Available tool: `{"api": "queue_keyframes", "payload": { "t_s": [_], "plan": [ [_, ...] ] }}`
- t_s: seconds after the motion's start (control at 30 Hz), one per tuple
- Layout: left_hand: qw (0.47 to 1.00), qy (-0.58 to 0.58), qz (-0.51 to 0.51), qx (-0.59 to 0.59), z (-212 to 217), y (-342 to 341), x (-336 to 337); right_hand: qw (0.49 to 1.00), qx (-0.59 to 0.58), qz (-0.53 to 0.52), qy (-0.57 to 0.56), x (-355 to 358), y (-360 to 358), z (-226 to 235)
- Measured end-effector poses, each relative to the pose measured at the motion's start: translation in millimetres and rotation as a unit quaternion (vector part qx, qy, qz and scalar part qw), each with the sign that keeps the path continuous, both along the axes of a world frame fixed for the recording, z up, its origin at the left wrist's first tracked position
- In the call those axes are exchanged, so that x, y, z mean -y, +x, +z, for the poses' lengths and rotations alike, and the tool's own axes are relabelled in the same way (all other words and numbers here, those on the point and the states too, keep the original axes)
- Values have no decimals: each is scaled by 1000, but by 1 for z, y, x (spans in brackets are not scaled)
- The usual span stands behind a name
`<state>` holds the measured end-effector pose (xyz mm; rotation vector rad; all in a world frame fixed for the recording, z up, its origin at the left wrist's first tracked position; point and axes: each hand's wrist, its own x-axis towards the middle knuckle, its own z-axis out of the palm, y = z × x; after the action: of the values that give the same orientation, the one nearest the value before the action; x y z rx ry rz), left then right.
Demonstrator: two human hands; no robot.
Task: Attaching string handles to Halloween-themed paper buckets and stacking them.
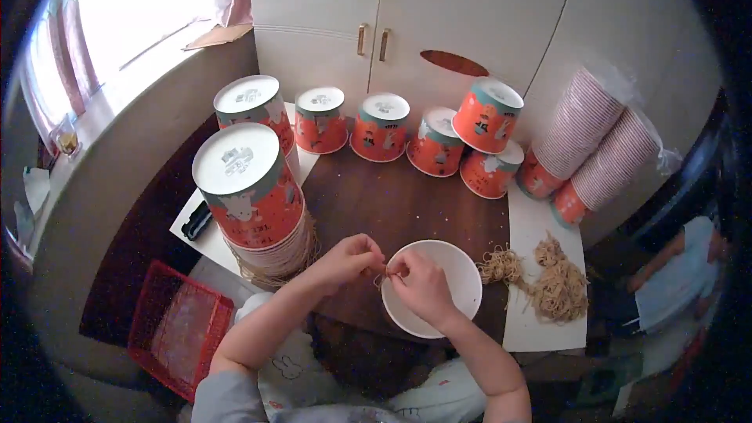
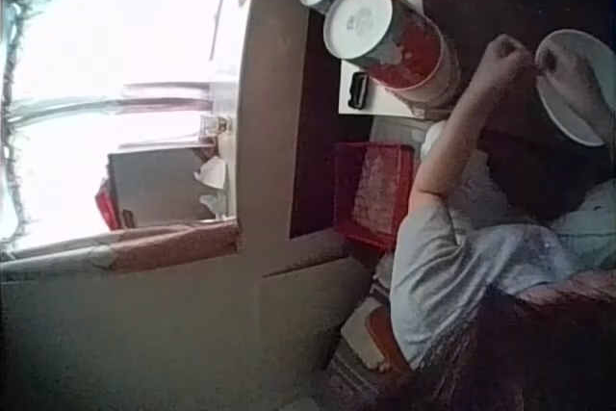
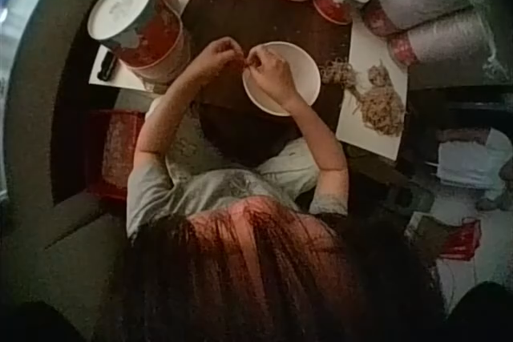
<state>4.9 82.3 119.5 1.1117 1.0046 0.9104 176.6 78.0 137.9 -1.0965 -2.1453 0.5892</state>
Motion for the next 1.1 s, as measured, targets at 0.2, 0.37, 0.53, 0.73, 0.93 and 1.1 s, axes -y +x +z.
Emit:
{"api": "queue_keyframes", "payload": {
  "t_s": [0.2,0.37,0.53,0.73,0.93,1.1],
  "plan": [
    [999,8,26,-32,9,0,7,996,-47,-11,-79,-1,-1,2],
    [988,103,-11,-114,-5,-11,4,987,-104,2,-124,-8,5,-7],
    [942,210,-49,-258,-9,-12,7,979,-118,10,-165,-11,5,-10],
    [922,213,-30,-321,5,-6,11,980,-108,5,-166,-11,5,-10],
    [913,267,14,-309,7,-1,16,981,-101,10,-165,-11,6,-9],
    [908,304,25,-288,11,1,19,979,-109,14,-169,-11,6,-12]
  ]
}}
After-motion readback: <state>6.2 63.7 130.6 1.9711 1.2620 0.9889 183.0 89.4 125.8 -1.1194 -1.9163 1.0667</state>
